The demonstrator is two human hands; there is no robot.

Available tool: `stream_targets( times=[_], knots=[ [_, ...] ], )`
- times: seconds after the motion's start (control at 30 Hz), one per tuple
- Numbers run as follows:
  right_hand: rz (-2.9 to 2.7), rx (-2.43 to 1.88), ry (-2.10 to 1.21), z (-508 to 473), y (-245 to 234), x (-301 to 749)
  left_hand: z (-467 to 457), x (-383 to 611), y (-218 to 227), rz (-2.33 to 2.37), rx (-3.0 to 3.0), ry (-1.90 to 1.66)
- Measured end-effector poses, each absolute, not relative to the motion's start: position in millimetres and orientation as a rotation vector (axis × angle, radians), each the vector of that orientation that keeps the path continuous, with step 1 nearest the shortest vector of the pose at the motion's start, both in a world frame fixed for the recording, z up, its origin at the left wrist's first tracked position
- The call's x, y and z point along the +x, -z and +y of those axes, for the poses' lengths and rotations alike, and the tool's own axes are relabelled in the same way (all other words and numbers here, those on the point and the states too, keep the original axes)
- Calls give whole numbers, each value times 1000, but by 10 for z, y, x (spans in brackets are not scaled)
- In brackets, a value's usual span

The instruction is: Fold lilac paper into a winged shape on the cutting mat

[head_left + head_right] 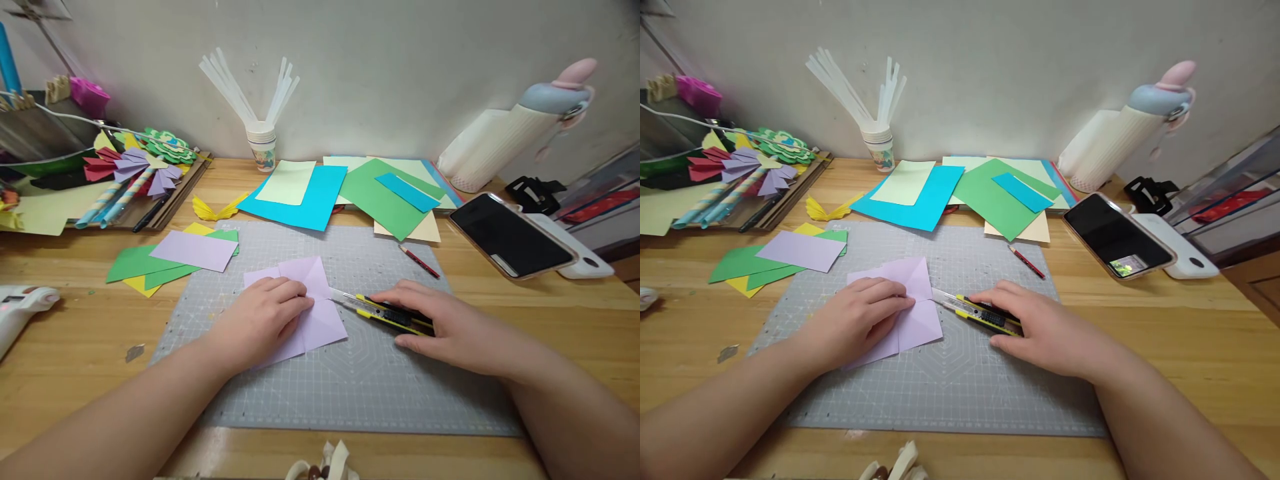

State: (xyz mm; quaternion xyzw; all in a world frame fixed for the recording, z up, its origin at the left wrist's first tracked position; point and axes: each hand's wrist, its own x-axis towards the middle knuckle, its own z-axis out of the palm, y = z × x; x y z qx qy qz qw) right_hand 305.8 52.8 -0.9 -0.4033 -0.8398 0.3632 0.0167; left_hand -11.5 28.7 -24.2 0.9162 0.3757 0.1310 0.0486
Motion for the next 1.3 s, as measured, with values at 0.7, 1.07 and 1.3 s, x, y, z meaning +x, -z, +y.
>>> stream_targets(
  times=[0.7,1.07,1.3],
  knots=[
    [-2611,-1193,-1198,528,-6,3099,335,-41,214,1221,2707,-88],
    [-2612,-1141,-1180,532,-17,3083,342,-47,220,1215,2738,-114],
    [-2571,-1149,-1170,519,-16,3032,336,-45,222,1215,2740,-136]
  ],
)
